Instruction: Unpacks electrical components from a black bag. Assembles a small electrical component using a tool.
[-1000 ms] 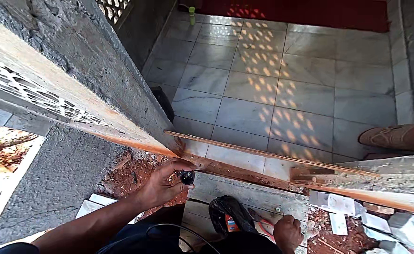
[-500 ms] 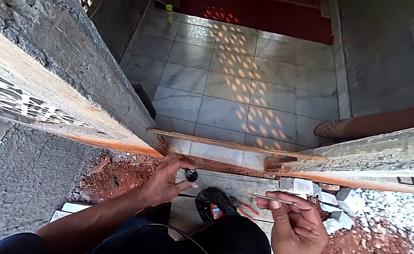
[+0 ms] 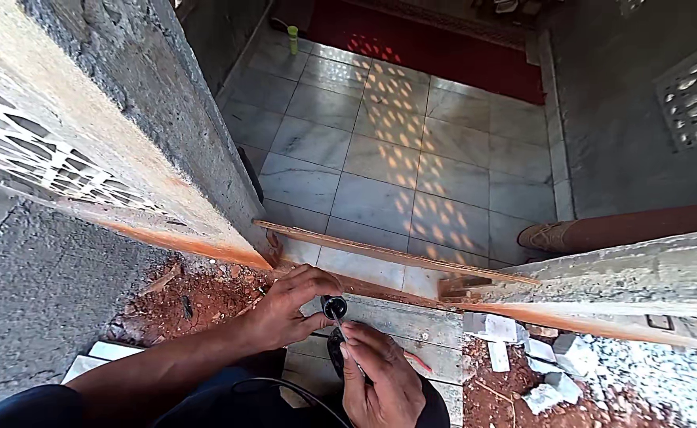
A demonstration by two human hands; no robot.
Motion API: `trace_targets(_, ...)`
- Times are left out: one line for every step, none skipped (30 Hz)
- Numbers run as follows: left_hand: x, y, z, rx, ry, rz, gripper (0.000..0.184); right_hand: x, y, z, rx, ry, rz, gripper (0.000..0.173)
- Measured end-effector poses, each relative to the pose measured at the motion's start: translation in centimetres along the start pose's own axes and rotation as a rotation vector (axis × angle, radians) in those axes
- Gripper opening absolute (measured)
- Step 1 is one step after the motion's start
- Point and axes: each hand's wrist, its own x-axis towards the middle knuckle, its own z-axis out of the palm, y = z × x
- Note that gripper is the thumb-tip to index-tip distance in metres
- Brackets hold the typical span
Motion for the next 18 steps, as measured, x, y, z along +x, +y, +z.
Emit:
trace_targets(-0.05,0.08,-0.13,0.004,0.0,0.004,0.031,-0.13,0.06,0.31,-0.012,0.001,-0.014,0.004)
trace_targets(-0.1,0.16,-0.24,0.006,0.001,0.01,0.031,-0.27,0.13,0.56,-0.023,0.001,-0.029,0.004)
trace_targets(-0.16,0.25,-0.36,0.007,0.002,0.015,0.032,-0.41,0.16,0.73,-0.036,-0.001,-0.046,0.005)
trace_targets(-0.21,0.34,-0.46,0.009,0.006,0.019,0.032,-0.53,0.14,0.86,-0.05,-0.004,-0.061,0.005)
trace_targets(-0.26,0.45,-0.55,0.01,0.006,0.02,0.032,-0.62,0.1,0.95,-0.067,-0.008,-0.074,0.006)
trace_targets(-0.29,0.55,-0.61,0.012,0.006,0.021,0.031,-0.7,0.05,1.02,-0.085,-0.012,-0.087,0.006)
trace_targets(-0.31,0.61,-0.62,0.012,0.008,0.023,0.031,-0.74,0.0,1.07,-0.108,-0.014,-0.101,0.005)
trace_targets(-0.29,0.63,-0.6,0.016,0.011,0.027,0.031,-0.76,-0.05,1.08,-0.128,-0.014,-0.115,0.005)
trace_targets(-0.26,0.64,-0.58,0.018,0.015,0.032,0.032,-0.78,-0.12,1.06,-0.149,-0.016,-0.126,0.005)
trace_targets(-0.25,0.64,-0.54,0.019,0.018,0.036,0.032,-0.83,-0.19,1.01,-0.171,-0.017,-0.135,0.005)
trace_targets(-0.23,0.65,-0.49,0.018,0.02,0.037,0.032,-0.88,-0.22,0.96,-0.191,-0.015,-0.146,0.005)
trace_targets(-0.21,0.64,-0.43,0.015,0.022,0.038,0.032,-0.93,-0.24,0.89,-0.208,-0.015,-0.154,0.005)
trace_targets(-0.18,0.6,-0.37,0.011,0.021,0.043,0.032,-0.96,-0.27,0.82,-0.216,-0.016,-0.16,0.005)
trace_targets(-0.16,0.53,-0.32,0.005,0.019,0.053,0.033,-0.95,-0.29,0.76,-0.215,-0.014,-0.164,0.005)
trace_targets(-0.16,0.49,-0.3,-0.001,0.016,0.062,0.032,-0.91,-0.34,0.72,-0.208,-0.007,-0.164,0.004)
trace_targets(-0.14,0.46,-0.3,-0.007,0.014,0.07,0.032,-0.85,-0.43,0.7,-0.198,-0.001,-0.158,0.003)
trace_targets(-0.09,0.43,-0.32,-0.009,0.014,0.08,0.032,-0.8,-0.49,0.72,-0.184,0.006,-0.148,0.003)
trace_targets(-0.06,0.42,-0.34,-0.005,0.014,0.09,0.032,-0.79,-0.48,0.8,-0.17,0.018,-0.14,0.003)
